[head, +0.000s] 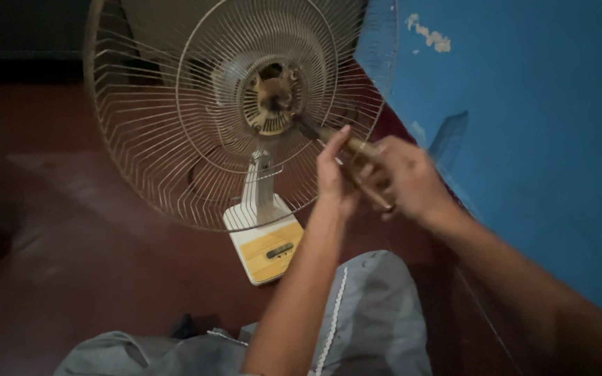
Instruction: The person works on a table fan, repeatedly using pliers to grip and adjust the central hub area behind the front grille. The hands manipulate the hub and surrounding components while the fan remains stationary on the floor.
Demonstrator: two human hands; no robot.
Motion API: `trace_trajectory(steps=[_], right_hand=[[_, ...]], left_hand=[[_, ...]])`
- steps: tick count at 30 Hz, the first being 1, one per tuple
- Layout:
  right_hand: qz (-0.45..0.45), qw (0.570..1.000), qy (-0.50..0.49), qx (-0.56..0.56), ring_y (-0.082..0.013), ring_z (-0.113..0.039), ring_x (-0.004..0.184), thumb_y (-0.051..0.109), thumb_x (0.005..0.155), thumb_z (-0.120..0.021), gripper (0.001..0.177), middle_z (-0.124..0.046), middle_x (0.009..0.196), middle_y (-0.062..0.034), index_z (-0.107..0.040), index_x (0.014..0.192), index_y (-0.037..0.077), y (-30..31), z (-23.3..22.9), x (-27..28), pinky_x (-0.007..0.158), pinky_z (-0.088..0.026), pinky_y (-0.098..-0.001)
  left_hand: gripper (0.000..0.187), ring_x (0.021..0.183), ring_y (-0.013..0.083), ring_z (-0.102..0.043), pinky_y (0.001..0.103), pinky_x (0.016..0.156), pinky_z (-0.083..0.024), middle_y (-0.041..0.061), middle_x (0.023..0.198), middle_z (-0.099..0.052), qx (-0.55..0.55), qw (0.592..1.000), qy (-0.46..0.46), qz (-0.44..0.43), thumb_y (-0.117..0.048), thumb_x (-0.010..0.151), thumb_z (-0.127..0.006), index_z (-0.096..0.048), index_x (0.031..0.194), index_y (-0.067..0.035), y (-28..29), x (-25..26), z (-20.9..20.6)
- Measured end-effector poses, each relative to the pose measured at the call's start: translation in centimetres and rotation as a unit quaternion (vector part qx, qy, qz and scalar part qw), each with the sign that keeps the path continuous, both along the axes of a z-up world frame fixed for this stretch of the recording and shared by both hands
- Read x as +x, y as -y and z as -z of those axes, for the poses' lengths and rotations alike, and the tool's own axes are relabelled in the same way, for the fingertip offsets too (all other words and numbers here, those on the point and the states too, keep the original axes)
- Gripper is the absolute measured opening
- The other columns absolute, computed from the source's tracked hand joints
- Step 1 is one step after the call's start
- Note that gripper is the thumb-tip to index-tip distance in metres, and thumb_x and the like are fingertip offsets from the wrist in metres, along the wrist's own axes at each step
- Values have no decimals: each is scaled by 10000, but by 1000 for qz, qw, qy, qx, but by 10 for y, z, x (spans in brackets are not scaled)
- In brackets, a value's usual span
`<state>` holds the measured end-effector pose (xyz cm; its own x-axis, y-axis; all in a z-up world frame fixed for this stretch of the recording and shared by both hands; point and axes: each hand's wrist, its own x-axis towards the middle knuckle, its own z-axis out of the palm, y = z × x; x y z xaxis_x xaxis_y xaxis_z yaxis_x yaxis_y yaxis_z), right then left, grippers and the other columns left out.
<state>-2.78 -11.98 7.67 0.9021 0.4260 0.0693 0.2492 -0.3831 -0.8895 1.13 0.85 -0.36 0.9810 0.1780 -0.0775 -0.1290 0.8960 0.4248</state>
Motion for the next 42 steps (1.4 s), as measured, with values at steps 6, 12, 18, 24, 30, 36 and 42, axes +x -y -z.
trace_trajectory(steps=[6, 12, 18, 24, 30, 36, 42], right_hand=[[-6, 956, -255, 143, -343, -710, 681, 409, 1009, -243, 567, -666, 849, -231, -594, 1091, -29, 13, 1, 23, 605, -626, -398], [11, 780, 593, -198, -385, -688, 1101, 357, 985, -626, 398, -646, 1273, -167, -612, 1255, 64, 29, 10, -3, 881, -594, -486], [-75, 642, 720, -252, -388, -677, 1033, 615, 854, -615, 617, -647, 1203, -195, -654, 1206, 110, 34, -5, -7, 777, -571, -455], [-20, 943, 258, -207, -261, -732, 789, 514, 1034, -523, 513, -726, 861, -157, -654, 1358, 138, 20, 18, 4, 662, -576, -397], [62, 963, -221, 140, -255, -732, 802, 395, 1076, -288, 437, -743, 951, -145, -545, 1163, 53, 15, 21, 21, 646, -612, -345], [-81, 908, -328, 249, -314, -705, 847, 424, 1069, -264, 470, -675, 1045, -267, -504, 1246, 62, 18, 58, 26, 734, -601, -433], [-31, 939, -341, 33, -338, -746, 963, 487, 1022, -357, 553, -710, 1176, -237, -529, 1328, 60, 15, 99, 46, 790, -621, -448]], left_hand=[[277, 1028, 251, -686, 408, 1053, -517, 155, 1094, -684, -65, 991, 107, 51, -240, 927, -593, -644, 1091, -23, -4, -15, -13], [202, 784, 231, -605, 421, 795, -574, 61, 824, -573, -90, 996, 20, -10, -281, 982, -622, -534, 894, -123, 4, 5, -8], [393, 634, 175, -514, 316, 597, -487, 5, 687, -495, -53, 998, -45, -8, -468, 1000, -620, -511, 844, -124, 4, 21, -6], [512, 718, 211, -593, 375, 692, -550, 60, 821, -547, 77, 981, -176, -10, -544, 966, -605, -563, 1049, -41, 4, 12, -25], [458, 897, 291, -694, 438, 734, -622, 166, 1047, -639, 159, 976, -139, -58, -241, 802, -759, -526, 1122, -11, 5, -13, -30], [568, 998, 305, -692, 436, 833, -587, 167, 1054, -660, 358, 904, -172, -158, -156, 729, -826, -496, 1156, 24, -4, -19, -8], [691, 979, 297, -750, 402, 872, -591, 193, 1129, -739, 511, 824, -201, -140, -214, 711, -821, -515, 1304, -34, -50, -34, 27]])
